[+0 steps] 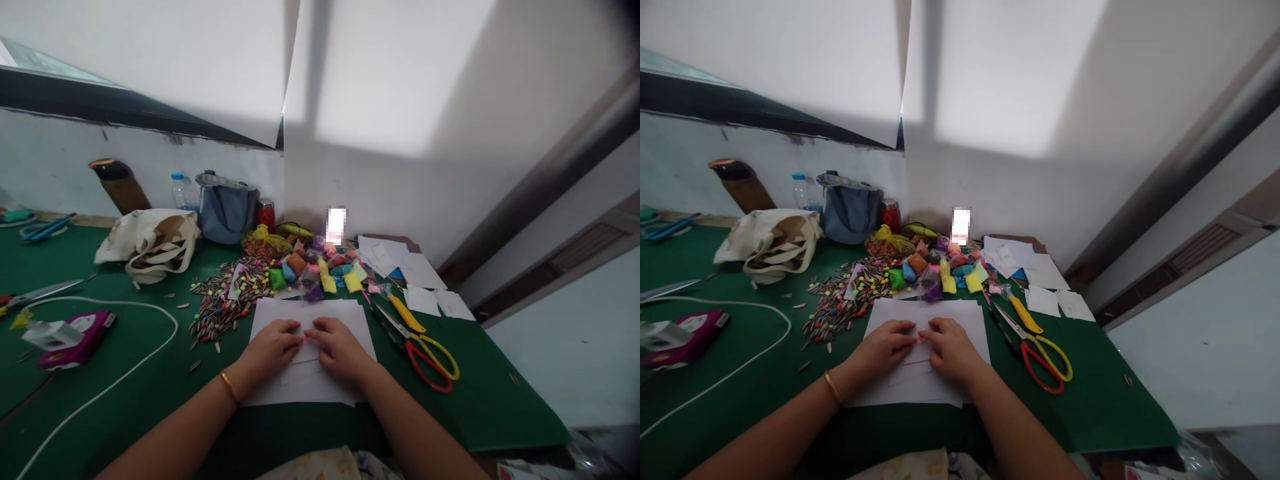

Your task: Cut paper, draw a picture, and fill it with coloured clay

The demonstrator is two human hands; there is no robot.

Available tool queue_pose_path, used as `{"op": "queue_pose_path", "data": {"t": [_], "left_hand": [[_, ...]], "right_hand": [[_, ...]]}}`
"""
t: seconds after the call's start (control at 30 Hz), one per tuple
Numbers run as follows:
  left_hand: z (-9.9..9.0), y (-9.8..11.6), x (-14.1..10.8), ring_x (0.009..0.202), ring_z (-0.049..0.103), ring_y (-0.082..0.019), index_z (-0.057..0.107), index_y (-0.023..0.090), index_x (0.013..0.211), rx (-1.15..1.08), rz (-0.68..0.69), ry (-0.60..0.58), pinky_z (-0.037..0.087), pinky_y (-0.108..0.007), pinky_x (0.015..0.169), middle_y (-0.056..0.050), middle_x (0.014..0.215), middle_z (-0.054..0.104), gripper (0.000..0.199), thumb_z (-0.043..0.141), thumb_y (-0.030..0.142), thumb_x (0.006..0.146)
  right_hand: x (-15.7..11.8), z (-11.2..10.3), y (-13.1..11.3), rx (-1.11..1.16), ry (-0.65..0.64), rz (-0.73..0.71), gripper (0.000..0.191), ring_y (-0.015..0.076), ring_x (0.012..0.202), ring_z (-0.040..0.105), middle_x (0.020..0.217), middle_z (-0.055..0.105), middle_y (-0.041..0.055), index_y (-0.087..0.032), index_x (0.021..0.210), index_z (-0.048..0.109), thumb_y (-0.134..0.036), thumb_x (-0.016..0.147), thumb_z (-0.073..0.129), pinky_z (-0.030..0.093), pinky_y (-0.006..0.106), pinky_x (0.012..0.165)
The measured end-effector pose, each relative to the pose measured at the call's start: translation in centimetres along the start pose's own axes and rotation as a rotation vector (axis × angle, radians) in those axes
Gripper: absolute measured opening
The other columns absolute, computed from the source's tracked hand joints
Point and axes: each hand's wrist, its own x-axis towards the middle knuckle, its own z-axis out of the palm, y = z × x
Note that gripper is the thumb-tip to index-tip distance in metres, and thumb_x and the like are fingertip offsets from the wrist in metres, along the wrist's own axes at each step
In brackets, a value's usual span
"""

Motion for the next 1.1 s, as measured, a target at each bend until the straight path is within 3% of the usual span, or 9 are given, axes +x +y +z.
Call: {"op": "queue_pose_path", "data": {"t": [0.33,0.7,1.1], "left_hand": [[0.2,0.4,0.9,0.099,0.062,-0.021,0.074,0.023,0.089,-0.047,-0.081,0.058,0.049,-0.035,0.09,-0.006,0.105,0.07,0.012,0.062,0.024,0.086],[-0.2,-0.6,0.6,0.107,0.061,-0.018,0.068,0.02,0.1,-0.179,-0.128,0.079,0.049,-0.034,0.098,-0.006,0.113,0.067,0.021,0.055,0.012,0.086],[0.1,-0.6,0.4,0.107,0.06,-0.018,0.069,0.022,0.1,-0.133,-0.097,0.076,0.048,-0.034,0.099,-0.005,0.113,0.065,0.024,0.057,0.01,0.083]], "right_hand": [[0.2,0.2,0.2,-0.008,-0.013,-0.008,0.056,0.0254,0.123,0.045,0.132,0.052,0.0093,-0.026,0.129,0.061,-0.012,0.074,0.057,0.037,0.043,0.105],[0.0,-0.5,-0.7,-0.105,-0.067,-0.069,0.05,0.0259,0.123,0.044,0.137,0.049,0.0046,-0.038,0.122,0.064,-0.015,0.078,0.062,0.033,0.045,0.104],[0.0,-0.3,-1.0,-0.147,-0.075,-0.056,0.055,0.0278,0.125,0.042,0.139,0.048,0.0065,-0.037,0.13,0.058,-0.018,0.079,0.061,0.032,0.048,0.104]]}}
